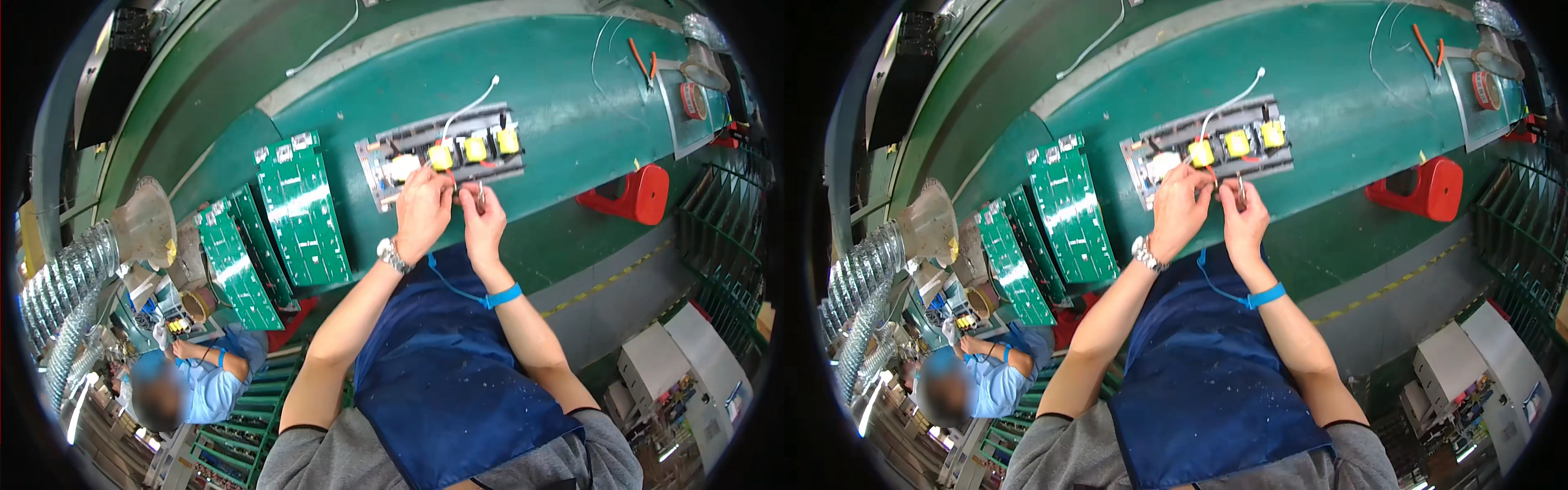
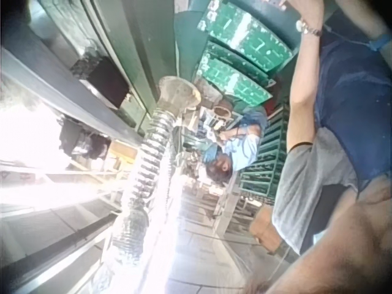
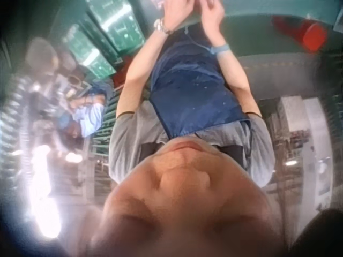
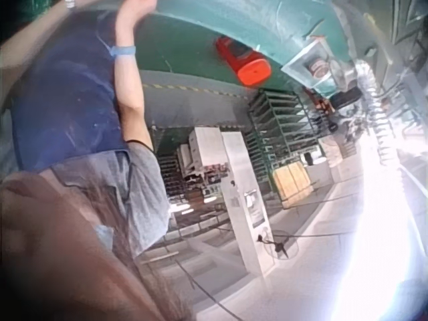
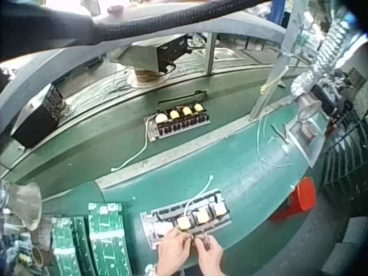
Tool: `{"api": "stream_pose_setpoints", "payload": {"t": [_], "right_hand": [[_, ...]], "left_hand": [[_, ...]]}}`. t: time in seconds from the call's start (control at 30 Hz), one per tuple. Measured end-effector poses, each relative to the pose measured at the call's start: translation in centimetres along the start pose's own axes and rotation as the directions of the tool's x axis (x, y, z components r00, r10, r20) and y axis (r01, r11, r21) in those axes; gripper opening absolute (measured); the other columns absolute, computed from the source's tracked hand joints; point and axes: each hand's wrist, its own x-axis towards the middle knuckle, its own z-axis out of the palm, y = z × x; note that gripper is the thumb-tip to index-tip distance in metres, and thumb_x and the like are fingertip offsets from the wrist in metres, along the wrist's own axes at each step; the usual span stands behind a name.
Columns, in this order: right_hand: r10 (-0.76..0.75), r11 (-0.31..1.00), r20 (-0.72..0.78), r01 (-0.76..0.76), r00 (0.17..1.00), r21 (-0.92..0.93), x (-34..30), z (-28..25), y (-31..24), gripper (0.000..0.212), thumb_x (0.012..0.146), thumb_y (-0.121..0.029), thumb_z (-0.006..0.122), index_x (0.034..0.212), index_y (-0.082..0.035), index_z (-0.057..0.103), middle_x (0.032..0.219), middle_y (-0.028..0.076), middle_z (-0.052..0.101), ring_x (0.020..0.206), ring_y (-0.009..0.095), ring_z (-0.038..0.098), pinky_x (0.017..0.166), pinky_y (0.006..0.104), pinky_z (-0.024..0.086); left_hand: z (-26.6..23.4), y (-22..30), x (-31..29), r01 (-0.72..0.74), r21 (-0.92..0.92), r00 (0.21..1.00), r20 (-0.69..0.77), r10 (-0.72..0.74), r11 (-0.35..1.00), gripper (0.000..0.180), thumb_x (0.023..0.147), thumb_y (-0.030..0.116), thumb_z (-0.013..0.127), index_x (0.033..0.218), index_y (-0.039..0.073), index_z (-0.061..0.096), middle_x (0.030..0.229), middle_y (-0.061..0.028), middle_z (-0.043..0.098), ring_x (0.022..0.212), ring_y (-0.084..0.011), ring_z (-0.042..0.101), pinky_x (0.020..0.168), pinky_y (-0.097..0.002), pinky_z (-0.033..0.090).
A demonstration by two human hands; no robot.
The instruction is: Assembling components onto a large circuit board on an industrial production line.
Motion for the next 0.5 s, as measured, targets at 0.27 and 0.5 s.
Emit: {"api": "stream_pose_setpoints", "payload": {"t": [0.27,0.5], "right_hand": [[0.179,0.975,0.019,-0.18,0.984,0.13,0.3,0.2,-0.2,0.016,0.094,-0.015,0.067,0.101,-0.002,0.061,0.08,0.004,0.071,0.053,0.004,0.048,0.046,0.0202,0.038],[0.221,0.931,0.072,-0.232,0.973,0.282,0.0,1.0,0.3,0.015,0.095,-0.016,0.067,0.097,-0.003,0.059,0.078,0.005,0.069,0.051,0.005,0.048,0.046,0.0197,0.036]], "left_hand": [[0.2,-0.3,0.3,-0.023,0.01,1.0,-0.007,0.023,1.0,0.007,0.08,0.007,0.066,0.083,0.003,0.071,0.086,-0.0106,0.062,0.088,-0.0302,0.06,0.076,-0.0421,0.05],[0.1,-0.3,0.0,-0.033,0.019,0.999,-0.003,0.033,0.999,0.009,0.08,0.007,0.066,0.086,0.003,0.072,0.088,-0.0109,0.063,0.089,-0.0304,0.061,0.076,-0.0421,0.051]]}}
